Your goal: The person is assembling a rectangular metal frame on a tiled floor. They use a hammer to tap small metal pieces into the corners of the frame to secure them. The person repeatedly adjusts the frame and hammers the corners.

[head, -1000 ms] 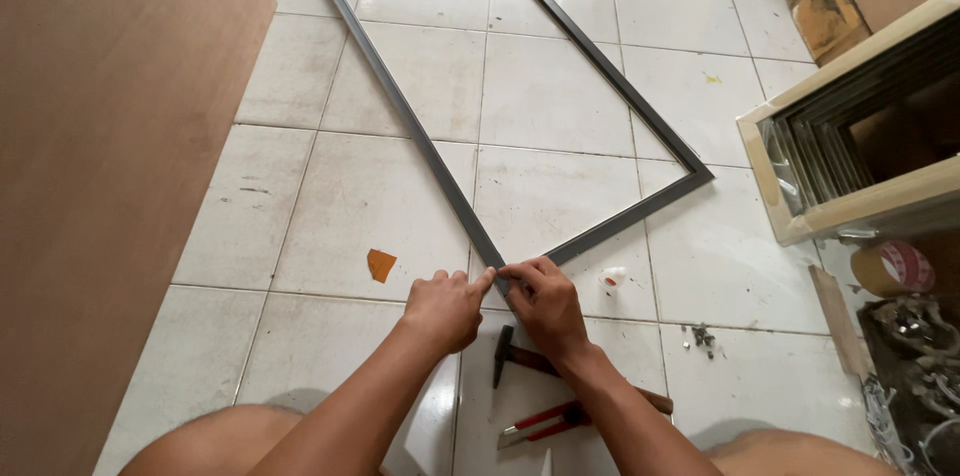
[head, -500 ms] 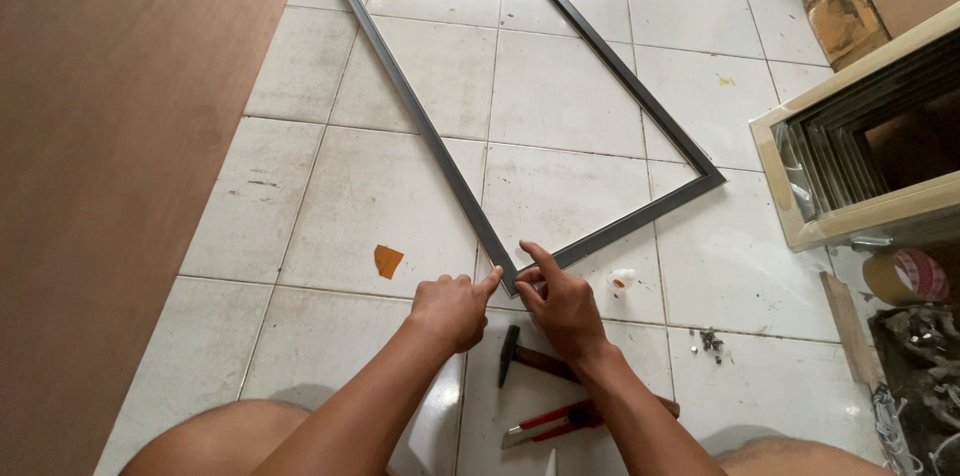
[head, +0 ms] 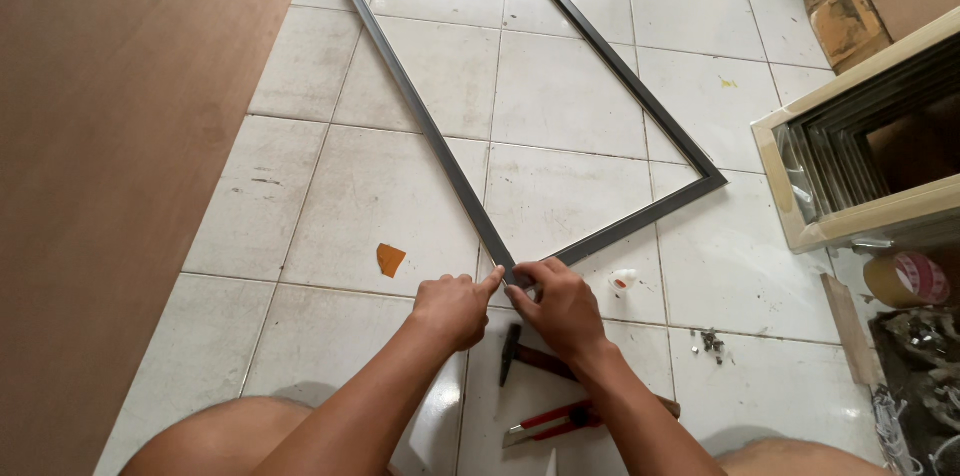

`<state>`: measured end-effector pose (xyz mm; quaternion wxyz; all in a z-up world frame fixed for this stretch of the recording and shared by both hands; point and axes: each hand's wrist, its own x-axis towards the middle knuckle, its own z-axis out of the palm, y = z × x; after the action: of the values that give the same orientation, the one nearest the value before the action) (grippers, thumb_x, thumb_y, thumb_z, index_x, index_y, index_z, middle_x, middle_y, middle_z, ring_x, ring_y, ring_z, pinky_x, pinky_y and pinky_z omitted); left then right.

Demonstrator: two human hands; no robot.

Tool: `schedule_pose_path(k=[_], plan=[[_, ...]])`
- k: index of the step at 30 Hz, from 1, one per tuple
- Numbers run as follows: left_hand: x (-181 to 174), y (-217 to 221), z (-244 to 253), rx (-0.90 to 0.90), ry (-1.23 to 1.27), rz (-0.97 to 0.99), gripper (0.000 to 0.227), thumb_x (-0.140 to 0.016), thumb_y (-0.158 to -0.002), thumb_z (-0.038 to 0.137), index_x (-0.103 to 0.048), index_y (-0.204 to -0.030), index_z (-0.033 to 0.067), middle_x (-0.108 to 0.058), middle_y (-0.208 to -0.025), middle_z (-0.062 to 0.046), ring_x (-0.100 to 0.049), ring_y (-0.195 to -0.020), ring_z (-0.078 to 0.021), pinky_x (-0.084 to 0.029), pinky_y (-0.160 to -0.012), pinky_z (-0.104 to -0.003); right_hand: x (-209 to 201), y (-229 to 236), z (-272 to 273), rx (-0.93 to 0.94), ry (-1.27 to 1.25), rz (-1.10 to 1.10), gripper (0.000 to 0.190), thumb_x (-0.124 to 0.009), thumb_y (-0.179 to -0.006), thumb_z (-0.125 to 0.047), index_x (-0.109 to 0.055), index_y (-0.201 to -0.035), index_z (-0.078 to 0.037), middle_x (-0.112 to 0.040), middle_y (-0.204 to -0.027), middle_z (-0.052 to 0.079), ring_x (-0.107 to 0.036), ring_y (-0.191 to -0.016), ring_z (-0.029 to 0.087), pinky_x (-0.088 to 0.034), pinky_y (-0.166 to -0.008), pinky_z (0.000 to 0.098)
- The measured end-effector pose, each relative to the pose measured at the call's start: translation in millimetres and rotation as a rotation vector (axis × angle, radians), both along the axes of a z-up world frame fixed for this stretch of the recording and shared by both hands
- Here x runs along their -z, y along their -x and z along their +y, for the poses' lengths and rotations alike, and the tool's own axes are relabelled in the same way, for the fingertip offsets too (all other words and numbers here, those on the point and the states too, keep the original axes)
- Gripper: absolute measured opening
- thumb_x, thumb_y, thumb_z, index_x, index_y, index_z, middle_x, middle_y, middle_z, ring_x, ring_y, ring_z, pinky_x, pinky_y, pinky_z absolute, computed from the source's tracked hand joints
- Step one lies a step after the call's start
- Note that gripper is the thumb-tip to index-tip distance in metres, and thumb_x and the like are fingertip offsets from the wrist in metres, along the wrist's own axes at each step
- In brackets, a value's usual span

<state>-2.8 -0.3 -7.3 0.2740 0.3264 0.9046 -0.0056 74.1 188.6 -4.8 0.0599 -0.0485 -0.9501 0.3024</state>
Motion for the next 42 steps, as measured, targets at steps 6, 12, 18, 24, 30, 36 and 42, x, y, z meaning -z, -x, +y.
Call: schedule_pose_path(k=[6, 12, 18, 24, 30, 36, 42], plan=[[-1.7, -0.8, 0.0, 0.005, 0.021, 0.006, 0.081, -0.064, -0.11, 0.03, -0.028, -0.182, 0.0294, -0.077, -0.127, -0.022, -0.077, -0.114, -0.0417, -0.064, -0.087, -0.067, 16.4, 5.1, -2.2, 0.047, 0.042, -0.024, 0.012, -0.081, -0.102, -0.034, -0.087, -0.111, -0.029, -0.082, -0.091, -0.004, -0.081, -0.077, 0.016, -0.065, -0.07, 0.0279], [-9.1, -1.9, -0.3, 0.0, 0.01, -0.001, 0.08, -0.066, -0.109, 0.029, -0.031, -0.181, 0.029, -0.078, -0.126, -0.023, -0.078, -0.112, -0.0419, -0.065, -0.085, -0.066, -4.1, -1.5, -5.4, 0.109, 0.206, 0.018, 0.009, -0.083, -0.101, -0.023, -0.089, -0.108, -0.021, -0.087, -0.092, 0.006, -0.084, -0.085, 0.024, -0.068, -0.075, 0.0359], [-9.5, -1.1, 1.2, -0.012, 0.008, -0.006, 0.078, -0.065, -0.11, 0.027, -0.033, -0.181, 0.0289, -0.079, -0.125, -0.023, -0.079, -0.11, -0.042, -0.065, -0.083, -0.065, 9.2, -4.8, -2.8, 0.047, 0.127, 0.146, 0.008, -0.082, -0.101, -0.019, -0.086, -0.107, -0.015, -0.079, -0.123, 0.01, -0.081, -0.106, 0.038, -0.07, -0.087, 0.0487], [-15.7, -2.6, 0.2, 0.002, 0.006, 0.002, 0.078, -0.066, -0.109, 0.029, -0.034, -0.18, 0.0272, -0.079, -0.124, -0.023, -0.079, -0.111, -0.0417, -0.064, -0.085, -0.065, 8.4, -10.5, -2.6, 0.076, 0.138, 0.151, 0.008, -0.08, -0.101, -0.017, -0.086, -0.105, -0.013, -0.075, -0.127, 0.011, -0.082, -0.099, 0.035, -0.071, -0.085, 0.047], [-16.6, -3.0, 0.9, -0.024, -0.007, -0.007, 0.078, -0.067, -0.108, 0.027, -0.036, -0.18, 0.0273, -0.08, -0.12, -0.024, -0.08, -0.106, -0.0419, -0.065, -0.081, -0.065, 18.0, -11.8, -2.9, 0.088, 0.173, 0.196, 0.009, -0.082, -0.101, -0.023, -0.088, -0.106, -0.018, -0.077, -0.125, 0.006, -0.082, -0.105, 0.035, -0.07, -0.085, 0.0466], [-3.9, 1.0, -0.1, -0.003, 0.013, -0.02, 0.081, -0.065, -0.109, 0.032, -0.029, -0.182, 0.0285, -0.078, -0.125, -0.022, -0.078, -0.114, -0.0434, -0.063, -0.085, -0.068, 26.4, -9.4, -1.4, 0.115, 0.182, 0.2, 0.007, -0.085, -0.099, -0.023, -0.09, -0.103, -0.02, -0.079, -0.122, 0.003, -0.083, -0.101, 0.029, -0.071, -0.08, 0.0379], [-4.2, 1.1, 0.2, -0.003, 0.035, -0.028, 0.082, -0.064, -0.109, 0.034, -0.028, -0.182, 0.0296, -0.077, -0.13, -0.021, -0.076, -0.119, -0.0432, -0.062, -0.089, -0.069, 20.8, -10.2, -1.5, 0.127, 0.214, 0.183, 0.007, -0.086, -0.099, -0.02, -0.09, -0.105, -0.017, -0.08, -0.12, 0.006, -0.084, -0.099, 0.029, -0.071, -0.08, 0.0363]])
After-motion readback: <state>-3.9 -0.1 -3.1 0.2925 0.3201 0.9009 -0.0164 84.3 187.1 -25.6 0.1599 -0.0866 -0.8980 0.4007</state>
